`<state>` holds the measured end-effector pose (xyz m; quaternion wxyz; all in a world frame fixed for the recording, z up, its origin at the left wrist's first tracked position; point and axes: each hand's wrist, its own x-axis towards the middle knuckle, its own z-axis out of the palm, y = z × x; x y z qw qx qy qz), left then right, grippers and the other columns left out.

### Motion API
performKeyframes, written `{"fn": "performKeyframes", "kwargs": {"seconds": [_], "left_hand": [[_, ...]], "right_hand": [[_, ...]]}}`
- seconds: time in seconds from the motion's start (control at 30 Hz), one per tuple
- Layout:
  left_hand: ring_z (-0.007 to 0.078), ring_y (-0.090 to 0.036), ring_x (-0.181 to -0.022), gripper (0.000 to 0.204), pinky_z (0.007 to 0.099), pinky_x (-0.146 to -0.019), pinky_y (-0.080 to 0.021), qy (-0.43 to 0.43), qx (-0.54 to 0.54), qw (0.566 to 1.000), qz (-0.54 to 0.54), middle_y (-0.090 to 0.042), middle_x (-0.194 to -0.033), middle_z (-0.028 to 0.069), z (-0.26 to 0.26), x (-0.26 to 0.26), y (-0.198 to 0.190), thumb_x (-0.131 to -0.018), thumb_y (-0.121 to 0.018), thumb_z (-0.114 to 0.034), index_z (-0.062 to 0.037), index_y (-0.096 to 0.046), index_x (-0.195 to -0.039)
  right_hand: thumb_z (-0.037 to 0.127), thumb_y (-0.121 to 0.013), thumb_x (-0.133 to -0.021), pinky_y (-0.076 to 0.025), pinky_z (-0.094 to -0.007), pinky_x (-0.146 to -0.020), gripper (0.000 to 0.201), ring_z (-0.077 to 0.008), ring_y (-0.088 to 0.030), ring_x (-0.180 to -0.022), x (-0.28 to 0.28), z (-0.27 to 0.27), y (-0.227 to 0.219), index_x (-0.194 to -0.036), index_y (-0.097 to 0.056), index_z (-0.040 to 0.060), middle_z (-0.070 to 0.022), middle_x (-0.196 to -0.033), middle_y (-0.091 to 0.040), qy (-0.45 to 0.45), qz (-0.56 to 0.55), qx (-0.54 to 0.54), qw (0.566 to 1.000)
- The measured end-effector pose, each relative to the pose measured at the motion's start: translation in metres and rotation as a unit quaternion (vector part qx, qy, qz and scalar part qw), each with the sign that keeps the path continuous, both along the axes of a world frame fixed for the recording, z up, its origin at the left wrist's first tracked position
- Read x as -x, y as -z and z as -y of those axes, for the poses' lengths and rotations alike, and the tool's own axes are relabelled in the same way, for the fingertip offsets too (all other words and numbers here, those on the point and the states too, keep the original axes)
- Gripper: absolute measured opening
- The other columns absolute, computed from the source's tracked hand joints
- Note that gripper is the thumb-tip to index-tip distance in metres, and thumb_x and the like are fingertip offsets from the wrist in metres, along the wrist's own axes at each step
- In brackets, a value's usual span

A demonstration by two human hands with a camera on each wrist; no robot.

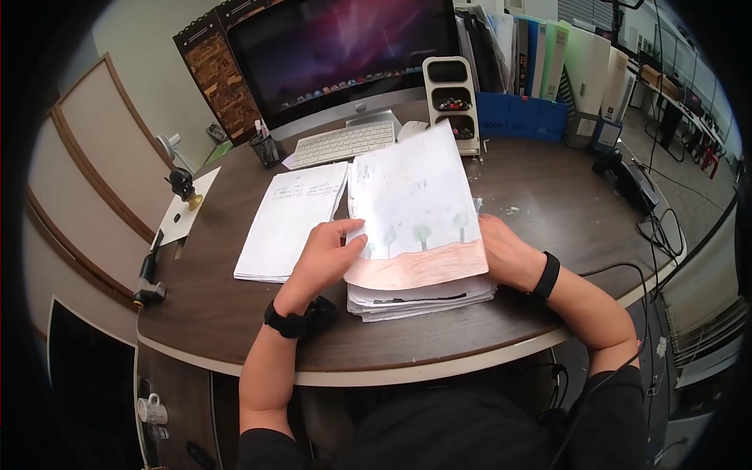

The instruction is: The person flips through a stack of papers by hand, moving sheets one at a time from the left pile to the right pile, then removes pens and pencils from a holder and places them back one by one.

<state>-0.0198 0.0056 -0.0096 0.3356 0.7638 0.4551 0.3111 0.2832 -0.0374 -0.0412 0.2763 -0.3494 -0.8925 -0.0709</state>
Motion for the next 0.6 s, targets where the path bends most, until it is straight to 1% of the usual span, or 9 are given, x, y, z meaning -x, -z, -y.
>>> {"fn": "performKeyframes", "kwargs": {"seconds": [0.03, 0.07, 0.13, 0.2, 0.37, 0.47, 0.53, 0.57, 0.6], "left_hand": [[0.0051, -0.058, -0.077, 0.037, 0.022, -0.068, -0.049, 0.008, 0.024, 0.999, -0.03, -0.069, -0.096, 0.0059, 0.002, 0.0, -0.004, -0.093, -0.062, -0.01, 0.0079, -0.063, -0.125], [0.0052, -0.058, -0.076, 0.037, 0.0223, -0.068, -0.049, 0.016, 0.048, 0.997, -0.059, -0.069, -0.093, 0.0056, 0.003, -0.001, -0.006, -0.093, -0.063, -0.012, 0.0084, -0.063, -0.124], [0.0057, -0.058, -0.075, 0.036, 0.0228, -0.067, -0.049, 0.016, 0.044, 0.997, -0.059, -0.07, -0.09, 0.0058, 0.0, 0.002, 0.0, -0.093, -0.063, -0.013, 0.0088, -0.065, -0.121], [0.0061, -0.058, -0.073, 0.035, 0.0234, -0.066, -0.049, 0.016, 0.04, 0.997, -0.059, -0.071, -0.088, 0.0061, -0.002, 0.003, 0.001, -0.092, -0.063, -0.014, 0.0091, -0.066, -0.118], [0.0091, -0.062, -0.074, 0.033, 0.026, -0.067, -0.05, -0.002, -0.001, 0.995, -0.103, -0.074, -0.088, 0.0116, 0.004, -0.002, -0.005, -0.092, -0.064, -0.015, 0.0097, -0.069, -0.112], [0.0102, -0.063, -0.074, 0.034, 0.0266, -0.068, -0.051, 0.006, 0.0, 0.991, -0.132, -0.074, -0.089, 0.0137, 0.007, -0.003, -0.012, -0.09, -0.065, -0.015, 0.0103, -0.068, -0.113], [0.0105, -0.063, -0.074, 0.035, 0.0271, -0.068, -0.051, 0.008, -0.002, 0.991, -0.132, -0.074, -0.088, 0.0138, 0.005, -0.003, -0.009, -0.089, -0.065, -0.015, 0.0105, -0.067, -0.113], [0.0109, -0.063, -0.073, 0.036, 0.0275, -0.067, -0.051, 0.008, -0.004, 0.991, -0.132, -0.074, -0.087, 0.0139, 0.005, -0.003, -0.008, -0.089, -0.065, -0.015, 0.0107, -0.067, -0.113], [0.0109, -0.063, -0.073, 0.036, 0.0275, -0.067, -0.051, 0.007, -0.004, 0.991, -0.131, -0.074, -0.087, 0.0139, 0.005, -0.002, -0.008, -0.089, -0.065, -0.015, 0.0107, -0.067, -0.113]], "right_hand": [[0.031, -0.073, -0.078, -0.055, -0.0392, -0.071, 0.033, -0.0302, -0.063, -0.096, -0.001, 0.0, 0.001, -0.102, -0.072, 0.0071, -0.013, -0.103, -0.068, -0.03, -0.045, -0.01, 0.998], [0.031, -0.073, -0.078, -0.055, -0.0392, -0.071, 0.033, -0.0302, -0.063, -0.096, 0.001, 0.003, -0.004, -0.102, -0.072, 0.0071, -0.013, -0.103, -0.068, -0.03, -0.046, -0.009, 0.998], [0.033, -0.073, -0.08, -0.055, -0.0398, -0.072, 0.036, -0.0301, -0.063, -0.1, 0.004, 0.01, -0.018, -0.104, -0.071, 0.0071, -0.0137, -0.103, -0.069, 0.027, 0.078, 0.04, 0.996], [0.034, -0.074, -0.08, -0.055, -0.0402, -0.072, 0.037, -0.0301, -0.063, -0.1, 0.005, 0.009, -0.017, -0.104, -0.071, 0.0066, -0.0131, -0.102, -0.069, 0.033, 0.08, 0.039, 0.995], [0.037, -0.077, -0.077, -0.055, -0.0412, -0.073, 0.041, -0.0303, -0.062, -0.102, 0.004, 0.007, -0.015, -0.103, -0.071, 0.0056, -0.0116, -0.101, -0.068, 0.053, 0.09, 0.048, 0.993], [0.036, -0.078, -0.077, -0.055, -0.0417, -0.073, 0.042, -0.0306, -0.062, -0.102, 0.003, 0.009, -0.02, -0.104, -0.07, 0.0054, -0.0115, -0.103, -0.068, 0.05, 0.087, 0.058, 0.993], [0.035, -0.078, -0.076, -0.055, -0.0418, -0.075, 0.042, -0.0312, -0.063, -0.101, -0.001, 0.007, -0.021, -0.104, -0.069, 0.0049, -0.0121, -0.103, -0.067, 0.012, 0.049, 0.034, 0.998], [0.035, -0.078, -0.076, -0.055, -0.0418, -0.075, 0.042, -0.0312, -0.063, -0.101, -0.004, 0.006, -0.023, -0.104, -0.069, 0.0049, -0.0121, -0.103, -0.067, 0.012, 0.049, 0.033, 0.998], [0.035, -0.079, -0.075, -0.055, -0.0417, -0.075, 0.041, -0.0315, -0.063, -0.099, -0.008, 0.005, -0.026, -0.101, -0.068, 0.004, -0.0123, -0.101, -0.066, 0.041, 0.073, 0.046, 0.995]]}}
